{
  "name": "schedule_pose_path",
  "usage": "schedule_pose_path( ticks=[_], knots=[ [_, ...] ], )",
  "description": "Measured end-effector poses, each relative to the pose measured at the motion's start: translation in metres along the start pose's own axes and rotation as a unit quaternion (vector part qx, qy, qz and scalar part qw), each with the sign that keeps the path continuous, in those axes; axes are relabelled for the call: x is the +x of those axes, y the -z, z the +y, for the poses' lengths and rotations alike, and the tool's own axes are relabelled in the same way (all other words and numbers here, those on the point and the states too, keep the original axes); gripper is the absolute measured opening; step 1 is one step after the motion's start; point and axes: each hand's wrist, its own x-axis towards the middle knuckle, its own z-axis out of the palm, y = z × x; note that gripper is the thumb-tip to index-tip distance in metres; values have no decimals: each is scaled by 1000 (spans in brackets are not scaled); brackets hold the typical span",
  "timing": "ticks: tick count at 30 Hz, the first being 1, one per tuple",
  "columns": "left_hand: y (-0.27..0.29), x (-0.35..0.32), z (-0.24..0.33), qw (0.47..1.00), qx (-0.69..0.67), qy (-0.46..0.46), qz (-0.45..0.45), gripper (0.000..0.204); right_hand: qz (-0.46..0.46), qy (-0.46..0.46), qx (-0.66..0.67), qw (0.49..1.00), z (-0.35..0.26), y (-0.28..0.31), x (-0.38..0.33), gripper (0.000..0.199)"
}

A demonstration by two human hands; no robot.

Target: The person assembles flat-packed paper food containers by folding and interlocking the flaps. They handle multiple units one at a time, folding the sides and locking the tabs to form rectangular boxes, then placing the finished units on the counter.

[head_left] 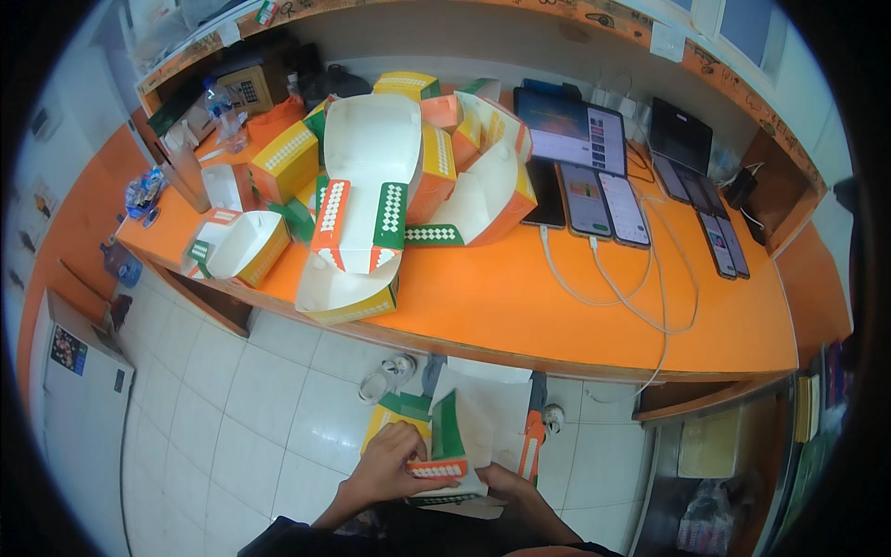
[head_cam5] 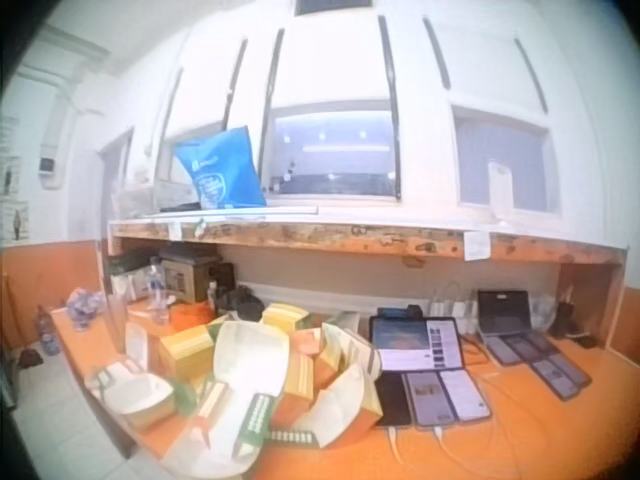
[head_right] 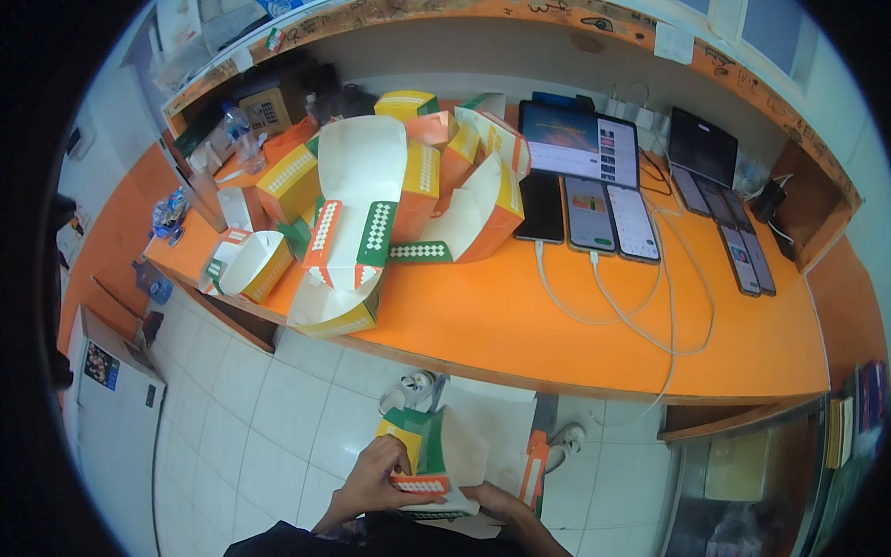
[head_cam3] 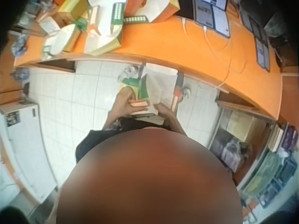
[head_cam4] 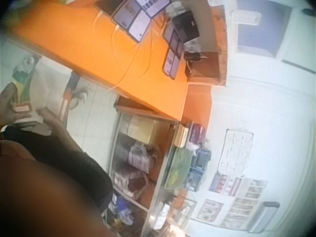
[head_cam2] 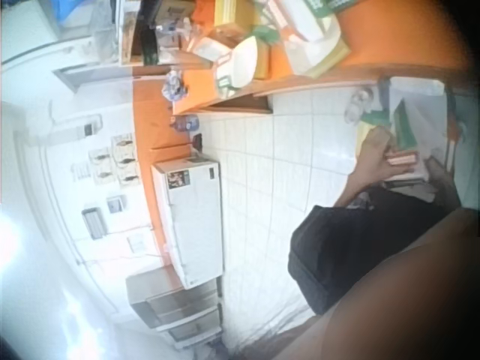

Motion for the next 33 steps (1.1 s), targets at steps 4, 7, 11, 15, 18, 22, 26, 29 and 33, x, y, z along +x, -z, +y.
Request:
schedule_pose_path(
  ticks=[4,7,11,15,18,22,26,29,33],
  knots=[
    [13,9,3,990,-8,-139,36,62,-62,18,-143,988,-15,-7,0,31],
    [21,10,5,982,43,-181,-34,58,-79,-9,-235,969,-23,-17,6,31],
    [36,1,4,987,-74,-129,-62,54,-177,-27,-179,967,-22,-37,17,35],
    [72,-22,-14,981,-123,-144,33,60,-302,34,-115,946,-26,-49,21,49],
    [105,-42,-26,922,-138,-196,305,79,-449,104,-52,886,-36,-57,26,57],
    [160,-37,-30,757,-119,-132,628,89,-391,122,-118,905,-50,-55,21,61],
    [224,4,-44,785,-53,-100,609,81,-348,146,-150,914,-56,-46,9,50],
    [243,36,-59,834,-60,35,547,78,-327,129,-162,922,-55,-38,0,39],
    [252,51,-71,877,5,42,478,81,-297,129,-134,937,-46,-31,-10,34]
  ],
)
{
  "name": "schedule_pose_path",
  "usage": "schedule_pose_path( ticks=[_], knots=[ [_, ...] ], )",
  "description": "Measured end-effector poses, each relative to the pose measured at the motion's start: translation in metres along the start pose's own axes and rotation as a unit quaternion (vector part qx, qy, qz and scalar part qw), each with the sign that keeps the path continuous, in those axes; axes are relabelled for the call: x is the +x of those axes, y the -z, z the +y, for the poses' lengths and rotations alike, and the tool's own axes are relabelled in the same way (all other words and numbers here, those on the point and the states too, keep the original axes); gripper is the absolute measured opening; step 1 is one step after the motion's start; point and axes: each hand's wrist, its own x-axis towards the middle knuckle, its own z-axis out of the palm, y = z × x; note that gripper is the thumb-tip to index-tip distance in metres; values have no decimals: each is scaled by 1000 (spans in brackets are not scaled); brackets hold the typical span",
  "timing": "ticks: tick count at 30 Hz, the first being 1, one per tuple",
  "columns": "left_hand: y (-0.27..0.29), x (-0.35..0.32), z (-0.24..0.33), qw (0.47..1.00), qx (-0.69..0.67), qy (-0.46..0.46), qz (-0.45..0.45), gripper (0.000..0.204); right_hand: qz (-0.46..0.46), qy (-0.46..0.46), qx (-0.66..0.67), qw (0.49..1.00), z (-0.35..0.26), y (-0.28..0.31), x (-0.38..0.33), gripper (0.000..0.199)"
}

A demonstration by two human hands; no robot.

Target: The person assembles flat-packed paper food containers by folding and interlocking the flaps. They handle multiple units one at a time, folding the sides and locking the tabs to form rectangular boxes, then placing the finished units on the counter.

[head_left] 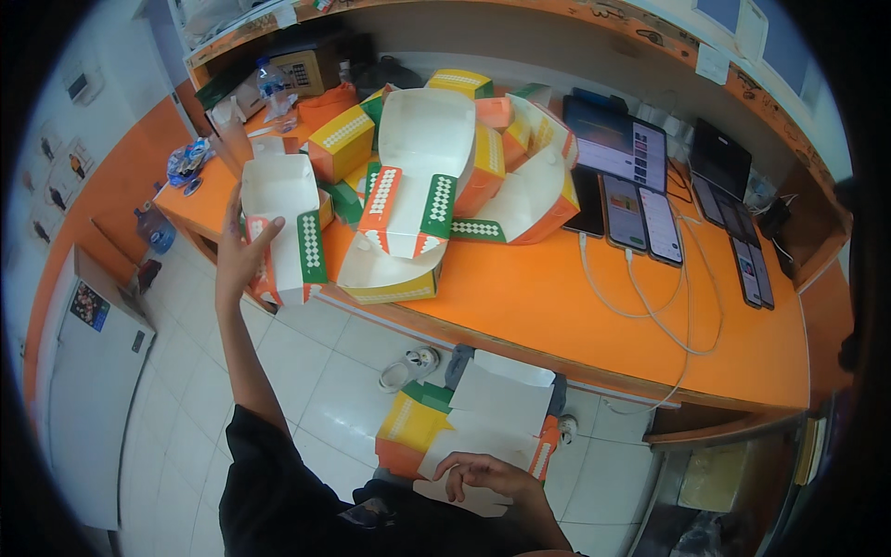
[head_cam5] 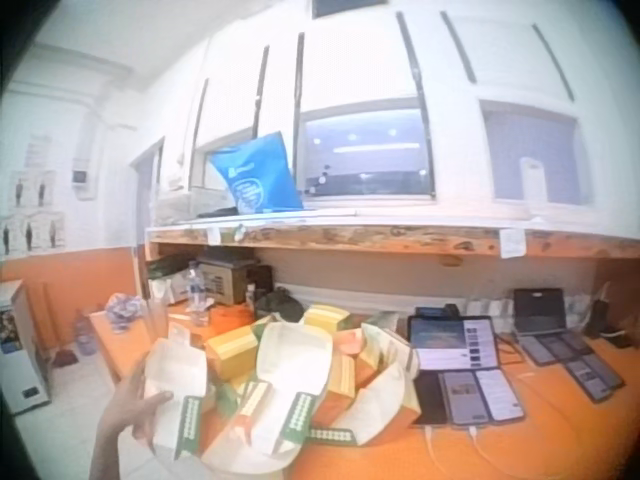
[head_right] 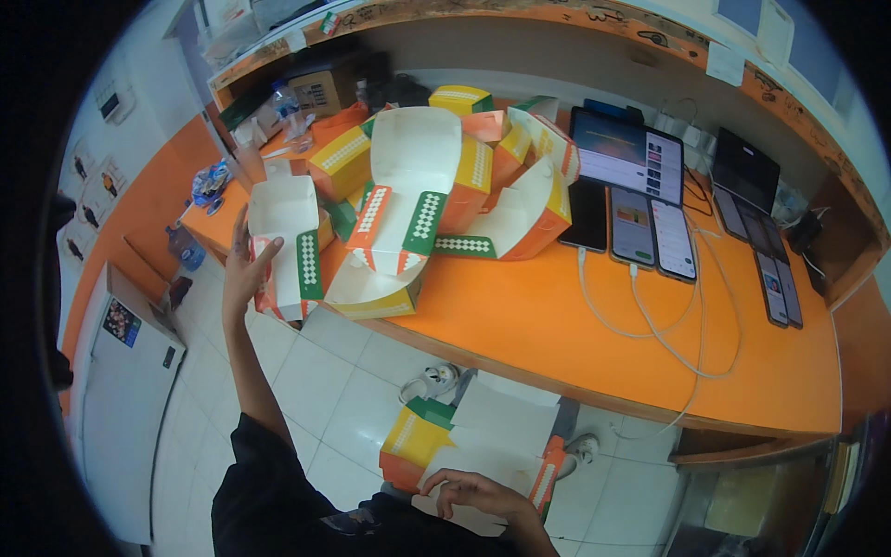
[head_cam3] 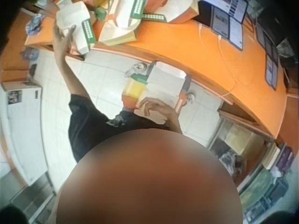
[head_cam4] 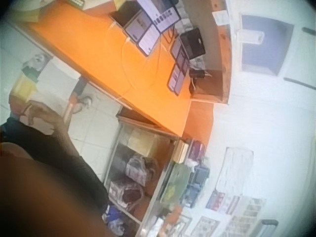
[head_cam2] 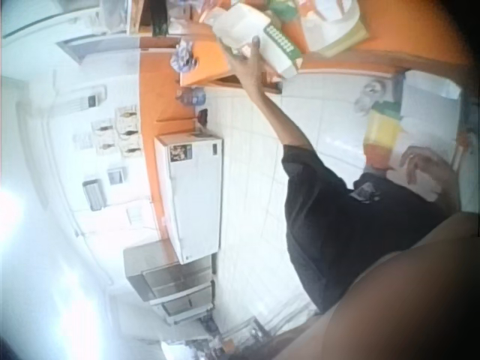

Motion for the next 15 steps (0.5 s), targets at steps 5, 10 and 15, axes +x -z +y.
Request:
schedule_pose_path(
  ticks=[5,10,15],
  knots=[
    [17,9,-22,988,145,41,-16,76,21,4,13,1000,12,2,-10,31],
    [13,7,-41,987,156,29,-35,67,86,8,-41,995,8,9,-15,28],
    [6,-3,-42,998,56,29,21,64,269,50,-93,957,-8,16,-25,19]
  ],
)
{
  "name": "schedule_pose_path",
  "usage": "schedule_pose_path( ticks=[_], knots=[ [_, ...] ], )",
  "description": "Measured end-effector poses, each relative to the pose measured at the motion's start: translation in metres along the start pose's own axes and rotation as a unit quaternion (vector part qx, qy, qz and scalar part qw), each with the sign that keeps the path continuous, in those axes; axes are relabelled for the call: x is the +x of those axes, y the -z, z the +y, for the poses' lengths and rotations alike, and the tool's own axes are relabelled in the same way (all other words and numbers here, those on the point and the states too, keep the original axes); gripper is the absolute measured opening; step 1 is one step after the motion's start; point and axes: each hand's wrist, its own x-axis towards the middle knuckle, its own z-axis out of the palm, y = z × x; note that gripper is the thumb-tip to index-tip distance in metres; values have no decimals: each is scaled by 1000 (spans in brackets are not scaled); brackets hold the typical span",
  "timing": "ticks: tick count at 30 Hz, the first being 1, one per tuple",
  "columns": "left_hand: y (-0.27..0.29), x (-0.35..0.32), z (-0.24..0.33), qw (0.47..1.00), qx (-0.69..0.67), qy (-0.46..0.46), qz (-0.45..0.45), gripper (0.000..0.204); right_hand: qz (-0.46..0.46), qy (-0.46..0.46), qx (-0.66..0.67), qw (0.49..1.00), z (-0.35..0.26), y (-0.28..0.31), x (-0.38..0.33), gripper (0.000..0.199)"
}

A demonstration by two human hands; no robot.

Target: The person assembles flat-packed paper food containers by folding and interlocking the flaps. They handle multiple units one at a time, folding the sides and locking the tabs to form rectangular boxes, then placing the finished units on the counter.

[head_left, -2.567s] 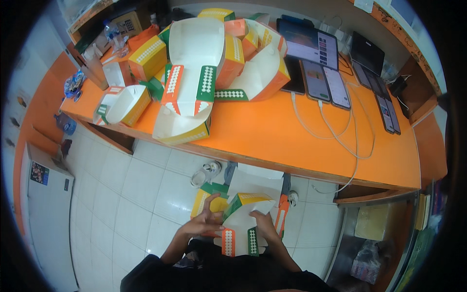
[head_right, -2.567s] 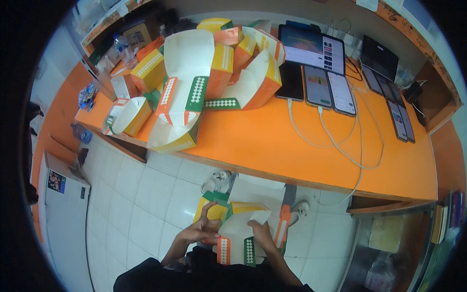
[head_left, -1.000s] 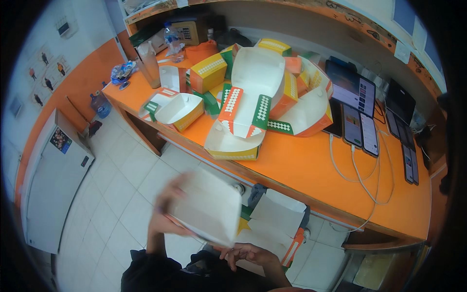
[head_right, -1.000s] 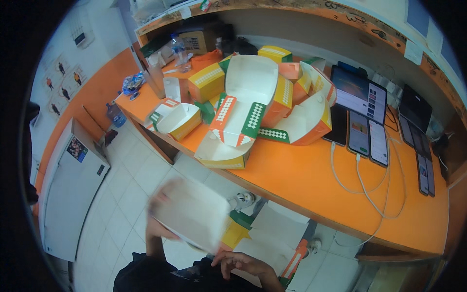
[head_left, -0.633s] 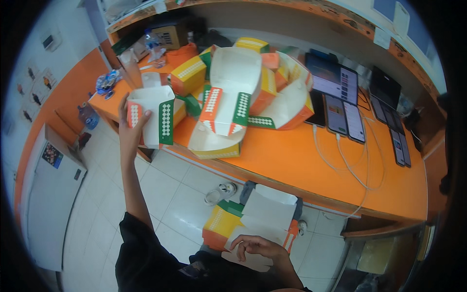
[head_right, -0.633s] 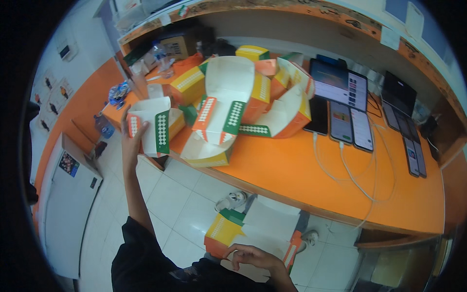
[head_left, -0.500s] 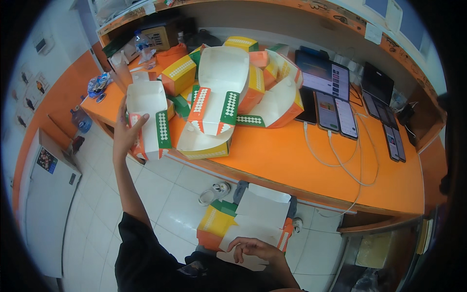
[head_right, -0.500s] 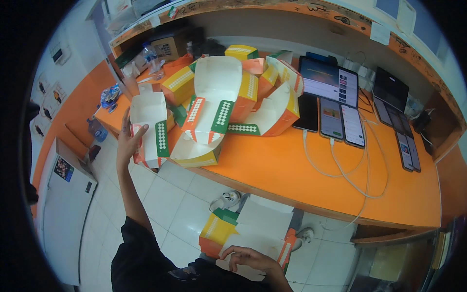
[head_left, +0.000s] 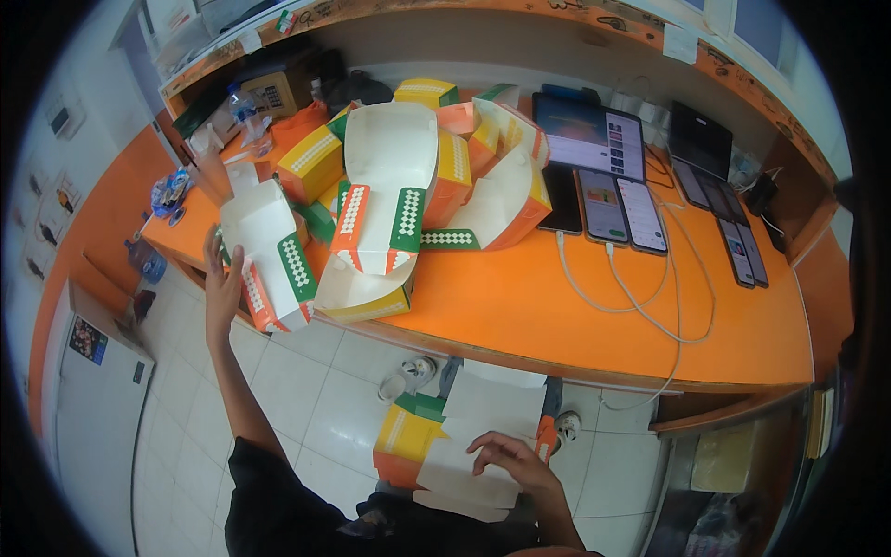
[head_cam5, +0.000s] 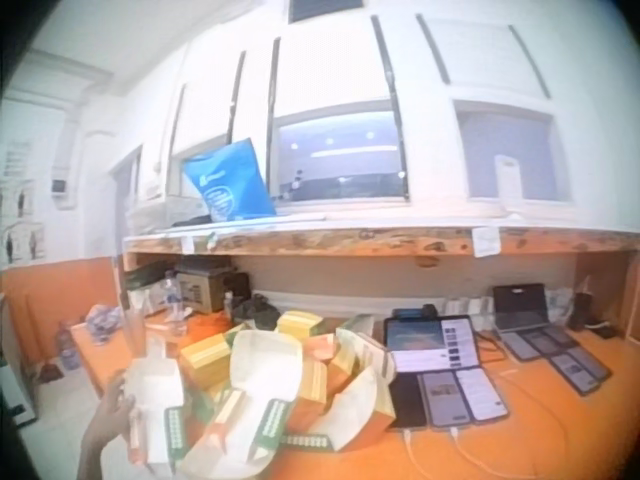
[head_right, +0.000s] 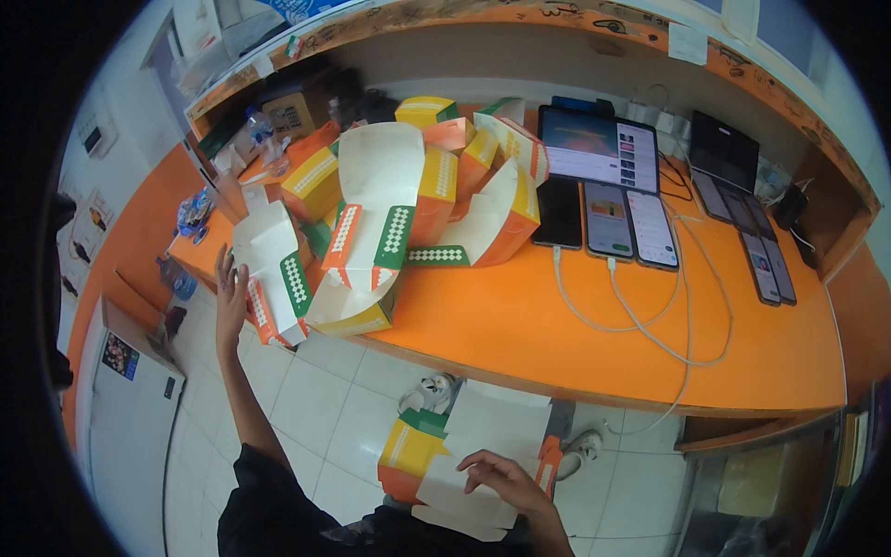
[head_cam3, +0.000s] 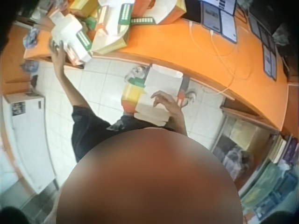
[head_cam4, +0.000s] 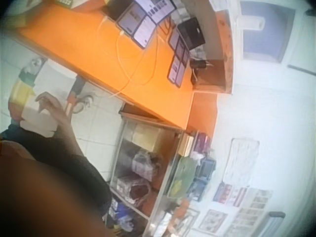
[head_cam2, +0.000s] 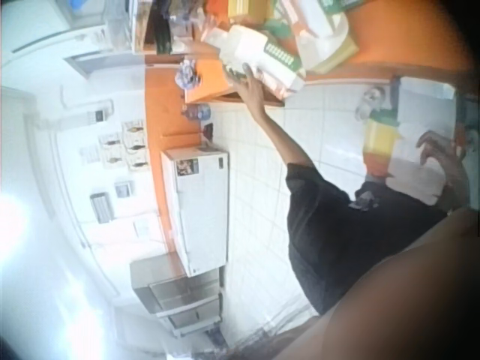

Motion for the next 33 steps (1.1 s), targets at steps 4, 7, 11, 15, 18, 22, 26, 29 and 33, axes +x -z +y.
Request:
schedule_pose_path(
  ticks=[4,7,11,15,18,22,26,29,33],
  knots=[
    [-6,-8,0,998,0,-60,20,59,191,63,24,979,-1,21,0,15],
    [-10,-15,5,992,20,-84,97,55,298,106,-27,948,3,46,7,15],
    [-9,-47,19,950,-92,-113,277,44,415,96,-278,861,18,76,19,20],
    [-24,-110,11,878,-23,-191,438,26,417,115,-431,792,40,97,47,40],
    [-64,-169,-11,927,-39,-77,365,22,361,37,-491,792,52,106,66,58],
    [-129,-255,-25,983,-131,131,-11,33,303,-46,-553,775,61,107,82,77],
    [-171,-309,-18,965,41,1,-258,59,313,14,-606,731,68,103,81,67],
    [-184,-309,-11,945,134,-54,-292,63,335,59,-574,744,68,102,76,70],
    [-195,-284,-6,926,55,-60,-368,64,360,111,-518,768,62,96,67,51]
  ],
)
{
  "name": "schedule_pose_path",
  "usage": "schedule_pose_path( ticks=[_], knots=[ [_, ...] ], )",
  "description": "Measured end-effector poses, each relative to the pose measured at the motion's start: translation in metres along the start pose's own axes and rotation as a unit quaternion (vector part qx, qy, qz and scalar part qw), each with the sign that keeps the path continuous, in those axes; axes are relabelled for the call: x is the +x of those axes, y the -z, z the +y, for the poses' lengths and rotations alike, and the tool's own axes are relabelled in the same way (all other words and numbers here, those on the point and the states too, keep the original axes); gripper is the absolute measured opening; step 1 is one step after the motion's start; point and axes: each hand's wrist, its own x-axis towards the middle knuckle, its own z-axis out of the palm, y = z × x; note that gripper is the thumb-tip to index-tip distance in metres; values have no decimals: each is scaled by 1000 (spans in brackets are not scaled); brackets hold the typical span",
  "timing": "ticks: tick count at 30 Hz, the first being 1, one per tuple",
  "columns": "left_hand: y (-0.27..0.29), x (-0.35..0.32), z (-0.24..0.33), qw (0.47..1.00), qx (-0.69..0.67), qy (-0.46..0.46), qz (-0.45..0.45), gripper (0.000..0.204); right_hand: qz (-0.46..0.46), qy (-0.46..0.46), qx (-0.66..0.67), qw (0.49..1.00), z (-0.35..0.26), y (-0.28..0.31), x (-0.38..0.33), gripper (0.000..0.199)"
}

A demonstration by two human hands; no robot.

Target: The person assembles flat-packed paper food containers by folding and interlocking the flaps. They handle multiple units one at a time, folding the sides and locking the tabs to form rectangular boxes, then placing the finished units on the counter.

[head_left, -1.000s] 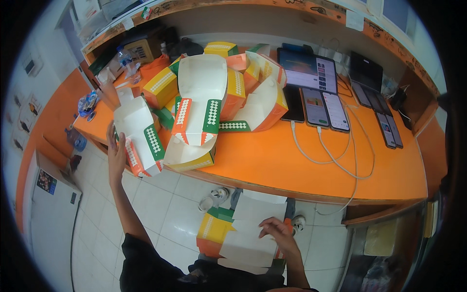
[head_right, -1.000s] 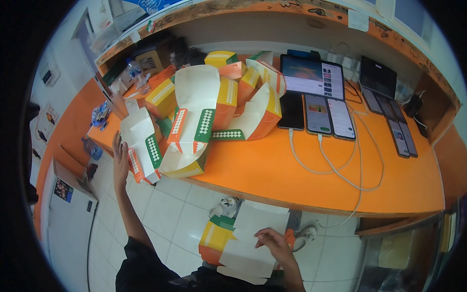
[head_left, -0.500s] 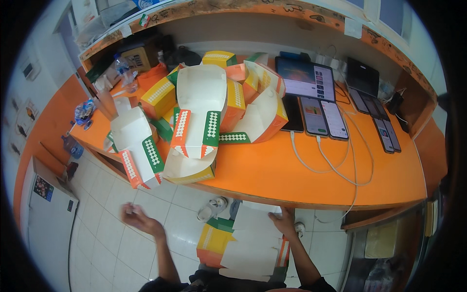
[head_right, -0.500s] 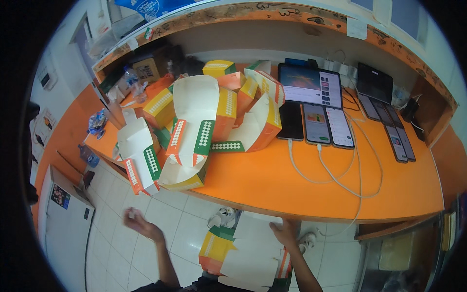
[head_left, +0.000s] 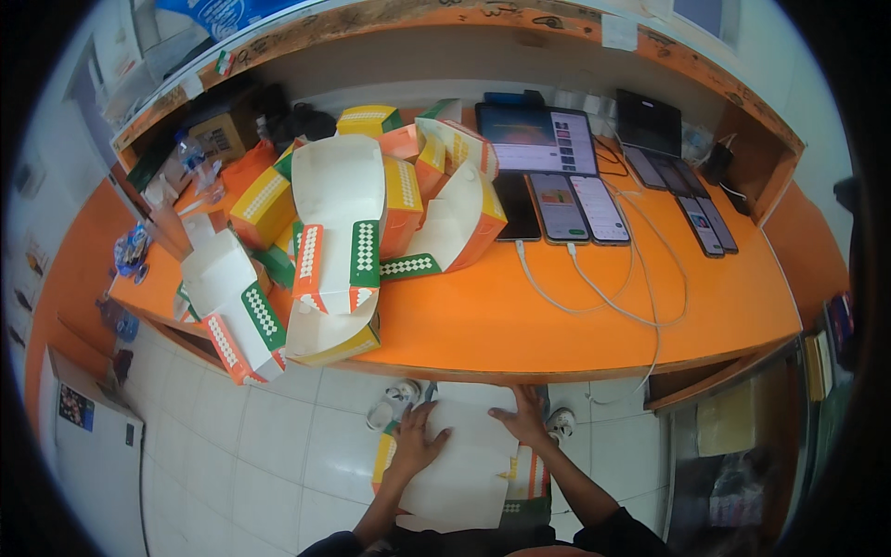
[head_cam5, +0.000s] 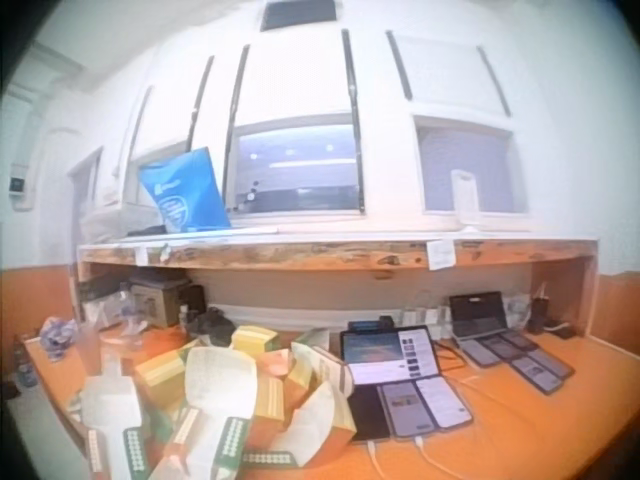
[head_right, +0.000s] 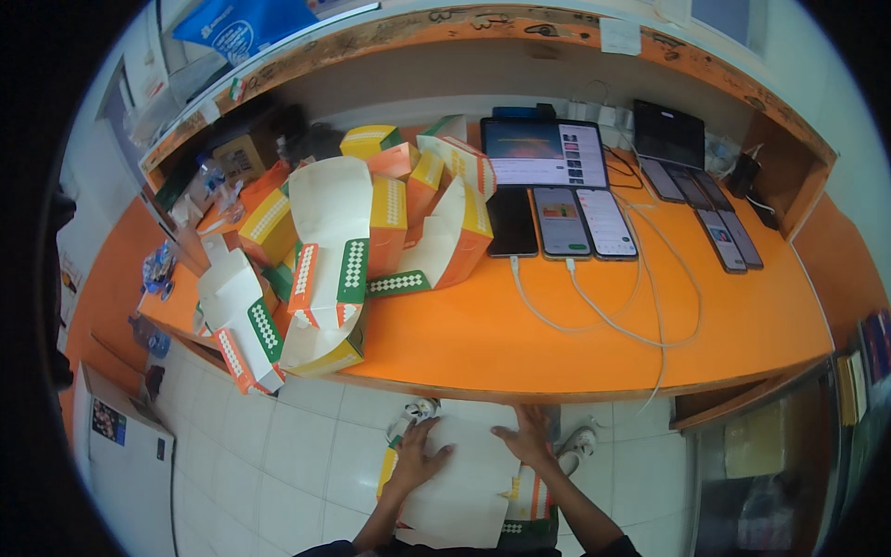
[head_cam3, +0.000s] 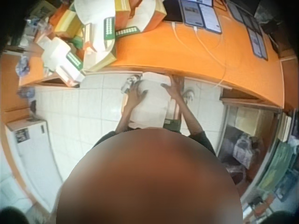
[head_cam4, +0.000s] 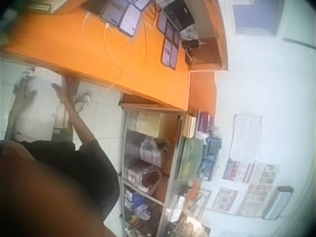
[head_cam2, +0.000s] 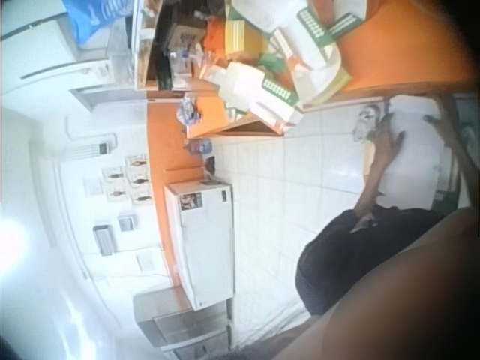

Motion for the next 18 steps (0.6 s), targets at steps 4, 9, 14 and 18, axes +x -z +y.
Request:
schedule_pose_path(
  ticks=[4,9,14,18],
  knots=[
    [2,15,10,991,-136,18,3,58,-4,-38,156,987,-9,14,-5,33],
    [7,13,20,980,-177,90,0,51,0,-56,199,978,-11,29,-13,27],
    [7,4,18,969,-214,120,-14,50,-15,-14,200,980,-11,36,-14,22],
    [2,3,18,977,-201,7,74,49,-72,-40,186,979,-13,39,-13,22]
  ],
)
